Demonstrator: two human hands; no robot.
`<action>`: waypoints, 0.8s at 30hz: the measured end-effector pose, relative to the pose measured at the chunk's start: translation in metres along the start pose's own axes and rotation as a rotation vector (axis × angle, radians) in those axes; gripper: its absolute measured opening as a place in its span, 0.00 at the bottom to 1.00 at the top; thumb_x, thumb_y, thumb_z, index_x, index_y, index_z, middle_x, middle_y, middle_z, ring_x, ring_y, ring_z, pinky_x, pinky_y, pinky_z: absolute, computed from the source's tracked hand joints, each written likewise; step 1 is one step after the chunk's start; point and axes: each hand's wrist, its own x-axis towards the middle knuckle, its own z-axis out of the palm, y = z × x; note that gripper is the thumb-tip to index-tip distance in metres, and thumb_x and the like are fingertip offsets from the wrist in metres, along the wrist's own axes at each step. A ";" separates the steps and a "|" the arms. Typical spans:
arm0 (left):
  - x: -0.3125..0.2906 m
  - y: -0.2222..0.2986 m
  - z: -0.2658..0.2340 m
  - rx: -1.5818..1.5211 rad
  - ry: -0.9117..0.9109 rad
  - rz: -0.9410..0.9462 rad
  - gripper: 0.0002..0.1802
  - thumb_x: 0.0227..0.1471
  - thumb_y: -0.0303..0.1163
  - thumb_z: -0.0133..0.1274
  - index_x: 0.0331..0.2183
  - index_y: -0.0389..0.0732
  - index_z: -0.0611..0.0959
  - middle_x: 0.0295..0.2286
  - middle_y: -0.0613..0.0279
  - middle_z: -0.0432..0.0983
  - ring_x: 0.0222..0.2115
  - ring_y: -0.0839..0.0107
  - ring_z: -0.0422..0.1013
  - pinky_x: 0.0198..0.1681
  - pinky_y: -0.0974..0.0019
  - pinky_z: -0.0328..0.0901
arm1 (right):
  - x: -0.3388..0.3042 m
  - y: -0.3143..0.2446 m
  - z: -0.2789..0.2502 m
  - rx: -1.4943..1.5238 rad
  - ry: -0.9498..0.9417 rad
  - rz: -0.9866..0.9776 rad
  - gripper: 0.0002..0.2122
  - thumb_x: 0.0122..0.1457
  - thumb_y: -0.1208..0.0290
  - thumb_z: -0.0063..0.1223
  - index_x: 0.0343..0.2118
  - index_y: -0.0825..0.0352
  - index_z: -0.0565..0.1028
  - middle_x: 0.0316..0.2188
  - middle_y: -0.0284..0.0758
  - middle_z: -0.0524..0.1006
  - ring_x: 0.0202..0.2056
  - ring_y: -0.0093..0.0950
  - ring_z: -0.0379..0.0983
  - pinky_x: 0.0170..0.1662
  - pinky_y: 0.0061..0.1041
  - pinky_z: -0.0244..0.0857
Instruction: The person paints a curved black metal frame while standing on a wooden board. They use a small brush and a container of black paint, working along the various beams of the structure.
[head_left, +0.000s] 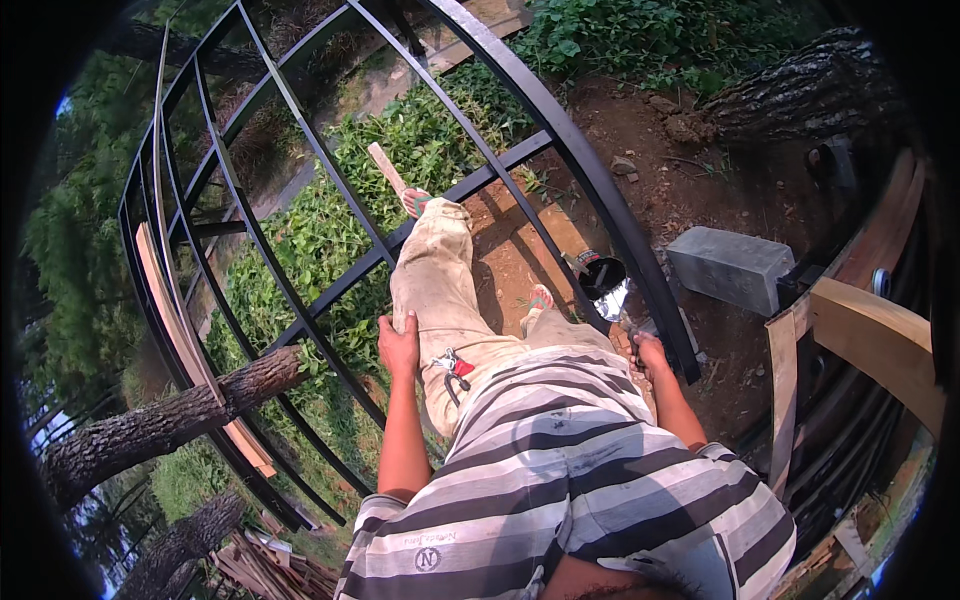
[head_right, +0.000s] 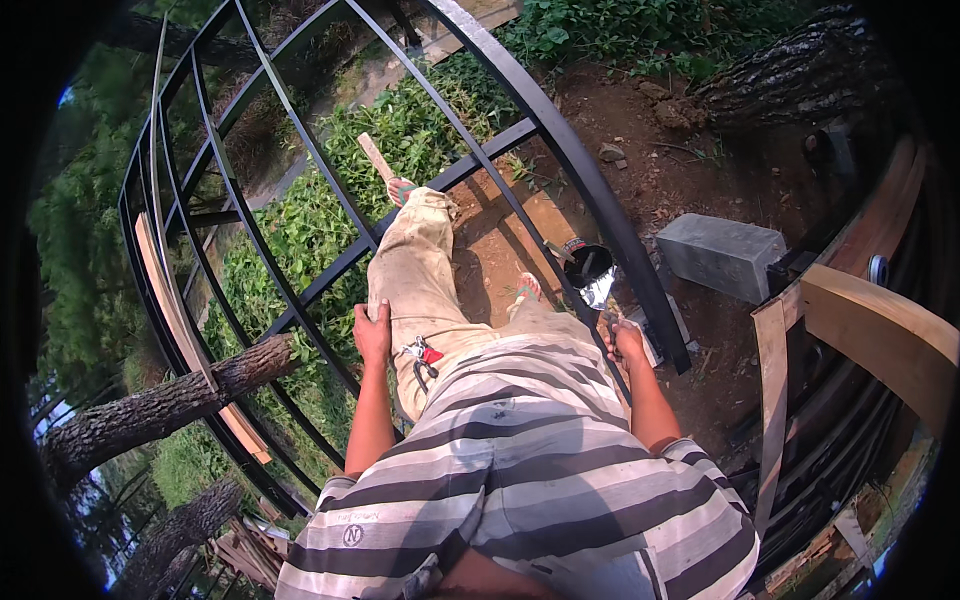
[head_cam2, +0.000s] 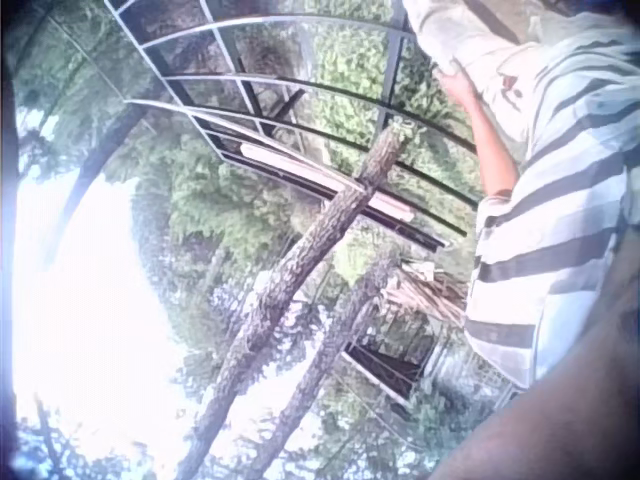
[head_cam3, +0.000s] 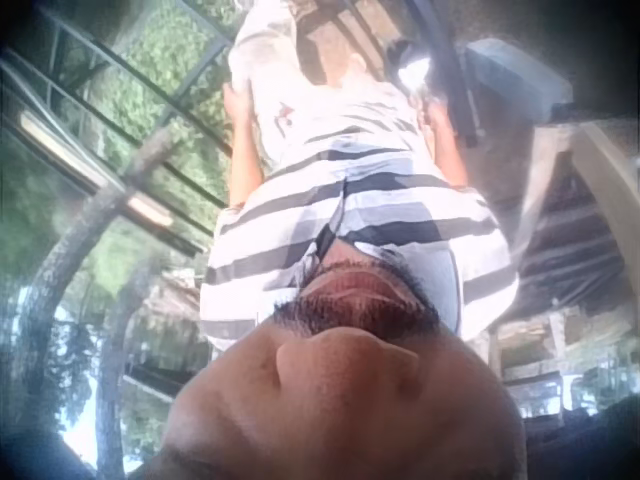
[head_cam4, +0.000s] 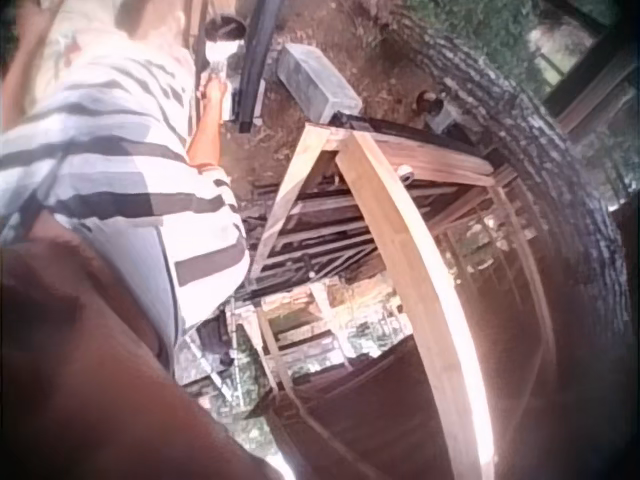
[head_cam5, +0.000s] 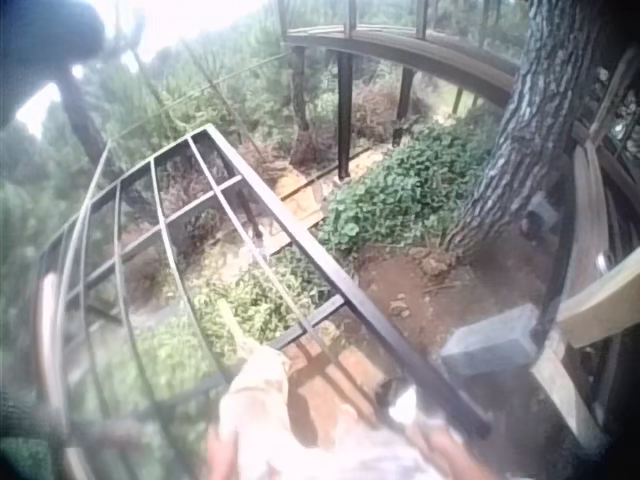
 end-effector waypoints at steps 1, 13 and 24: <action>0.003 -0.011 0.003 0.010 0.049 0.030 0.33 0.53 0.57 0.59 0.48 0.39 0.77 0.42 0.36 0.80 0.44 0.38 0.75 0.48 0.45 0.67 | 0.003 -0.001 0.000 -0.138 0.008 -0.036 0.20 0.68 0.64 0.49 0.62 0.58 0.70 0.26 0.33 0.76 0.18 0.23 0.67 0.20 0.29 0.66; -0.043 0.009 -0.032 -0.102 -0.147 0.079 0.30 0.51 0.46 0.62 0.48 0.33 0.82 0.42 0.38 0.82 0.45 0.45 0.79 0.50 0.52 0.70 | -0.016 0.024 -0.012 -0.216 0.050 -0.098 0.20 0.67 0.66 0.51 0.61 0.58 0.71 0.27 0.34 0.78 0.17 0.21 0.67 0.18 0.26 0.64; -0.001 -0.015 0.008 -0.106 0.053 0.110 0.40 0.55 0.54 0.59 0.53 0.26 0.79 0.47 0.32 0.79 0.50 0.42 0.76 0.56 0.53 0.67 | -0.018 0.028 -0.001 0.027 0.018 -0.031 0.12 0.69 0.65 0.49 0.52 0.60 0.74 0.24 0.31 0.77 0.16 0.18 0.65 0.18 0.25 0.65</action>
